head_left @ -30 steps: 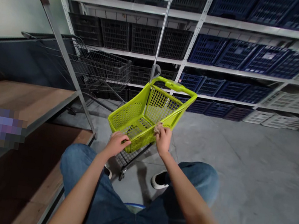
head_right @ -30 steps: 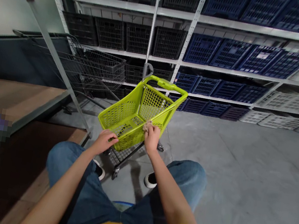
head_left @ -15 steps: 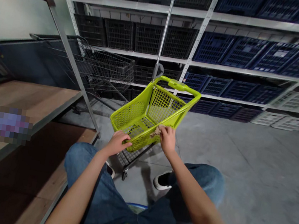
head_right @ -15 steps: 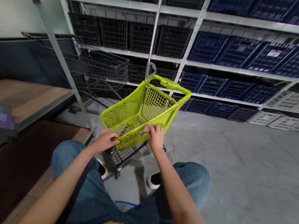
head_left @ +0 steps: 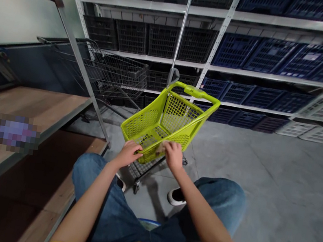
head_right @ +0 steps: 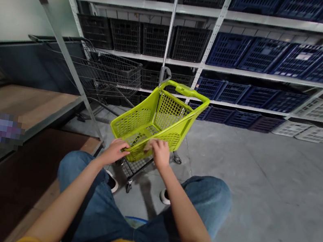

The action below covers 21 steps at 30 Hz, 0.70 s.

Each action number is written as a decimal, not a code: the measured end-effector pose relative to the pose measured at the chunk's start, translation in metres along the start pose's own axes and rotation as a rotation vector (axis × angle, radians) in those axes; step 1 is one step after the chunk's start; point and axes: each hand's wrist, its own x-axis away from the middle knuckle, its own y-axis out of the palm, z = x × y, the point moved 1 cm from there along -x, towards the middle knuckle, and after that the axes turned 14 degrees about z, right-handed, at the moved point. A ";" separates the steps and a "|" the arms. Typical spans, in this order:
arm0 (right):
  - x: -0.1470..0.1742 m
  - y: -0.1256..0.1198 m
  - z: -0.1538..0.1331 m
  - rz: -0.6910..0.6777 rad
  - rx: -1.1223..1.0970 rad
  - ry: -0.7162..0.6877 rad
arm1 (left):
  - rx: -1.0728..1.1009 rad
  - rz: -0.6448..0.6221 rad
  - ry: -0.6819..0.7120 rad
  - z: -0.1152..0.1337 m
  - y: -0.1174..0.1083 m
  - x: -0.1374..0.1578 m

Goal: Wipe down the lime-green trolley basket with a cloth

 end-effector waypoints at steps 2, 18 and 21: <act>-0.007 -0.005 0.014 0.089 0.051 0.139 | -0.007 0.008 -0.011 0.002 0.003 0.000; -0.040 -0.019 0.047 0.375 -0.006 0.294 | -0.008 0.064 -0.012 0.008 0.013 0.001; -0.037 -0.007 0.016 0.221 -0.052 0.213 | 0.009 0.080 -0.013 0.011 0.018 0.001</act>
